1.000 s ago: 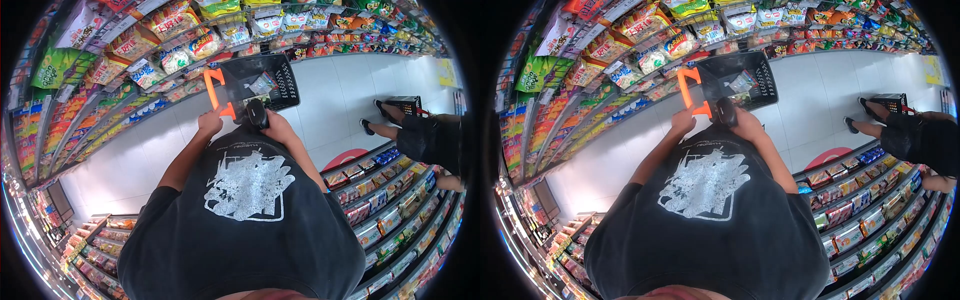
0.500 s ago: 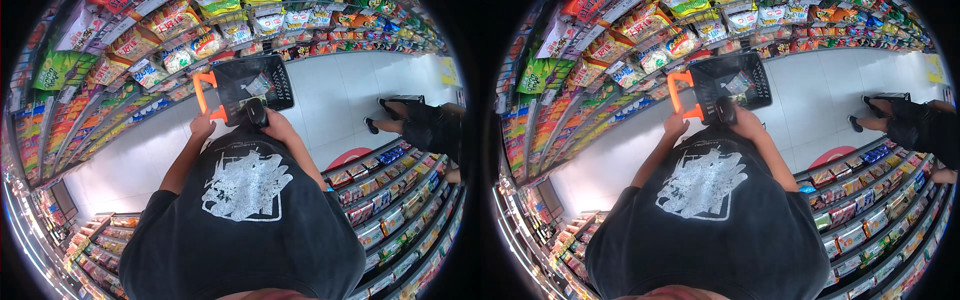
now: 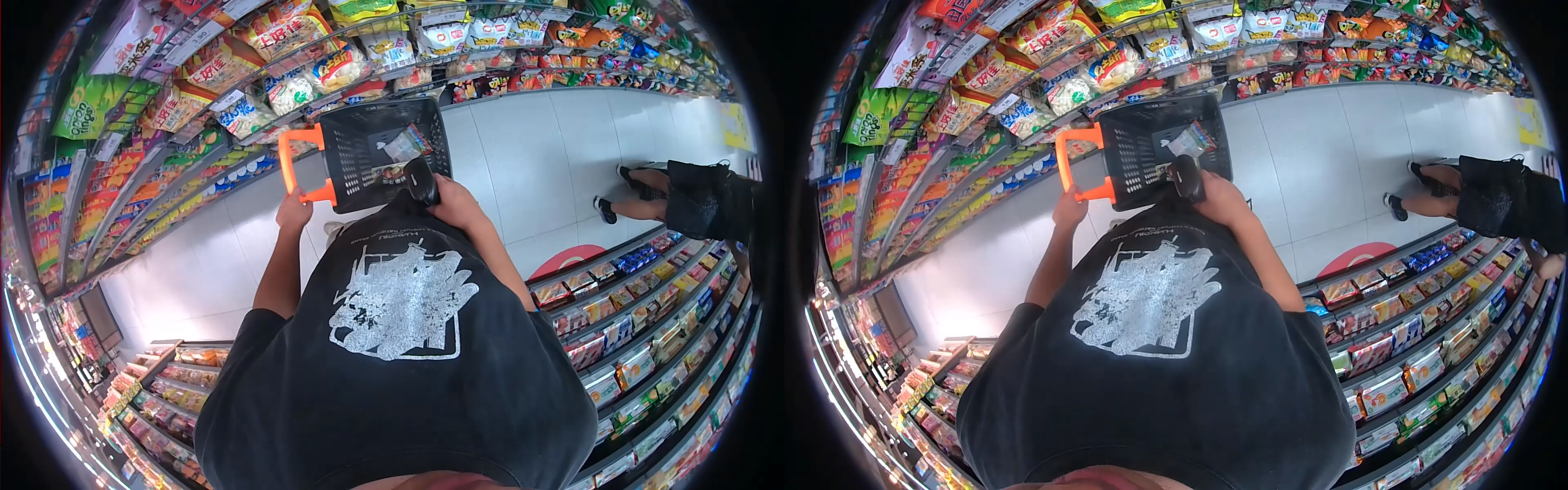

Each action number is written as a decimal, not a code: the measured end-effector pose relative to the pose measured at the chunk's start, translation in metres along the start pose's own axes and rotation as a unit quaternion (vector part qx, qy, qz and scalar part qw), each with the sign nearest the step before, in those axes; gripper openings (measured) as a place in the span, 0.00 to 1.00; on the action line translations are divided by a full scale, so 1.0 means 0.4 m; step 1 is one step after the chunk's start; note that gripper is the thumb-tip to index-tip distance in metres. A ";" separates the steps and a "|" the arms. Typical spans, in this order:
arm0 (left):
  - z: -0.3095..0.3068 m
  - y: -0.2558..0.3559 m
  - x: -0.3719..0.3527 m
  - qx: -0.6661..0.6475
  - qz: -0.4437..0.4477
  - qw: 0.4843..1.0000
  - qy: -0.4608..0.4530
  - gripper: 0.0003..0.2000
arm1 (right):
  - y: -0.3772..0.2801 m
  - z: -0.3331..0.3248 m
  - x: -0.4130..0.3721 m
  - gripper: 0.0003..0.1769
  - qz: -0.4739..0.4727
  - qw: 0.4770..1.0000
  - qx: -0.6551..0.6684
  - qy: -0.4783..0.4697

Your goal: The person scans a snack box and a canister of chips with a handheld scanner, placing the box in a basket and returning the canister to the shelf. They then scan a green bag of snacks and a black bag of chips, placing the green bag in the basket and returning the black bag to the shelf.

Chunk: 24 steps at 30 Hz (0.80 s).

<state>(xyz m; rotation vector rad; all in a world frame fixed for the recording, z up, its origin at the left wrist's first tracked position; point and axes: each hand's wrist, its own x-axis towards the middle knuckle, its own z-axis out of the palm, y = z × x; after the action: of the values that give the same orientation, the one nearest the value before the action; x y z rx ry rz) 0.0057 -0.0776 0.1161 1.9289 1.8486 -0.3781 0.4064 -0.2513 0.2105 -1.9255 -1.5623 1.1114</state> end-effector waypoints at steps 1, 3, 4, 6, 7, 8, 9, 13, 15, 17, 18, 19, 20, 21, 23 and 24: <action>-0.005 -0.019 0.008 0.002 -0.005 1.000 -0.008 0.15 | -0.004 -0.001 0.001 0.34 0.006 1.000 -0.002 -0.004; -0.014 -0.054 0.018 0.000 -0.012 1.000 -0.022 0.14 | -0.015 -0.003 -0.001 0.34 0.017 1.000 -0.007 -0.012; -0.017 -0.070 0.021 0.001 -0.023 0.999 -0.026 0.14 | -0.021 -0.002 0.001 0.32 0.019 1.000 -0.010 -0.017; -0.026 -0.095 0.022 0.004 -0.044 0.998 -0.036 0.15 | -0.029 0.001 -0.001 0.28 0.024 0.999 -0.013 -0.024; -0.031 -0.108 0.022 0.009 -0.046 0.998 -0.037 0.15 | -0.026 0.009 0.000 0.29 0.027 0.999 -0.012 -0.025; -0.036 -0.121 0.021 0.013 -0.048 0.998 -0.039 0.15 | -0.020 0.020 0.003 0.31 0.031 0.999 -0.010 -0.027; -0.036 -0.140 0.024 0.017 -0.049 0.998 -0.041 0.15 | -0.019 0.027 0.003 0.33 0.035 0.999 -0.009 -0.028; -0.050 -0.201 0.024 0.013 -0.059 0.997 -0.043 0.16 | -0.034 0.040 0.000 0.31 0.044 0.999 -0.015 -0.018; -0.064 -0.223 0.014 0.013 -0.076 0.996 -0.047 0.17 | -0.048 0.038 -0.005 0.30 0.043 0.999 -0.010 -0.009; -0.052 -0.281 0.017 0.013 -0.098 0.994 -0.039 0.17 | -0.064 0.026 -0.004 0.30 0.048 0.999 -0.007 -0.019; -0.051 -0.315 0.019 0.013 -0.108 0.993 -0.036 0.17 | -0.072 0.027 -0.003 0.30 0.051 0.998 -0.005 -0.024; -0.050 -0.343 0.023 0.008 -0.129 0.991 -0.040 0.16 | -0.069 0.028 -0.003 0.29 0.045 0.999 -0.010 -0.022; -0.035 -0.395 0.033 -0.023 -0.141 0.989 -0.026 0.15 | -0.061 0.031 -0.002 0.29 0.038 0.999 -0.015 -0.020; 0.017 -0.483 0.061 -0.054 -0.152 0.987 -0.011 0.14 | -0.056 0.033 -0.003 0.28 0.032 0.999 -0.019 -0.018; -0.019 -0.488 0.046 -0.138 -0.209 0.964 -0.085 0.13 | -0.057 0.027 0.000 0.28 0.029 0.999 -0.010 -0.018; -0.007 -0.511 0.040 -0.171 -0.249 0.950 -0.083 0.13 | -0.057 0.025 0.003 0.28 0.026 0.999 -0.005 -0.019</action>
<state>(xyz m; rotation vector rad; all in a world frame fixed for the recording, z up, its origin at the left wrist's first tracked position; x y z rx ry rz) -0.1963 -0.0604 0.0856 1.1583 2.1078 -0.3330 0.3846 -0.2455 0.2214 -1.9725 -1.5481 1.1710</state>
